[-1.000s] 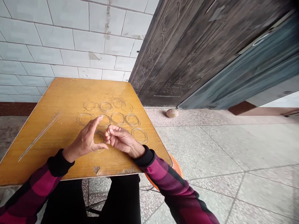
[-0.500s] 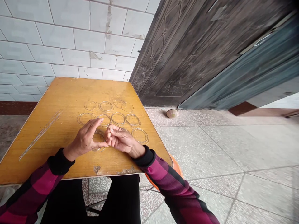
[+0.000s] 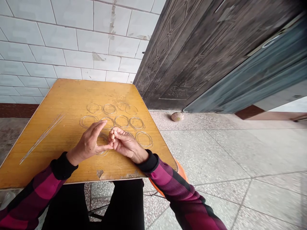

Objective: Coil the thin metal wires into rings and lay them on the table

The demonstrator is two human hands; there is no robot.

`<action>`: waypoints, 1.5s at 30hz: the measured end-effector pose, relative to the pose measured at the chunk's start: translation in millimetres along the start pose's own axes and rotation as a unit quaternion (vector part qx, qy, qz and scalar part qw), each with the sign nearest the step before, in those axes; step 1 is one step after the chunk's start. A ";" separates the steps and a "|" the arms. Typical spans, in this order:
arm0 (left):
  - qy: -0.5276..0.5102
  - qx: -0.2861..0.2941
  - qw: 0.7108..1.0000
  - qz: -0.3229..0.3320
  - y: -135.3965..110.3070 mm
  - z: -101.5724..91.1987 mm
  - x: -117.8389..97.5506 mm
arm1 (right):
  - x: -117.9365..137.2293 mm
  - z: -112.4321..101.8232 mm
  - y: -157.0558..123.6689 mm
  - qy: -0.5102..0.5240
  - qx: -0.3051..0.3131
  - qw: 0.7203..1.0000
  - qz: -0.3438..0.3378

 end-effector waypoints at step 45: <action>-0.083 0.055 0.995 -0.030 0.1 2.3 2.6 | 2.2 -8.6 0.5 -0.078 -0.078 0.994 0.001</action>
Point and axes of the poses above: each hand's wrist, its own y-axis towards the middle knuckle, its own z-axis out of the palm, x = y × z, the point moved 4 cm from there along y, towards the middle knuckle, and after that the axes turned 2 degrees about -z, right-handed, at the moved point
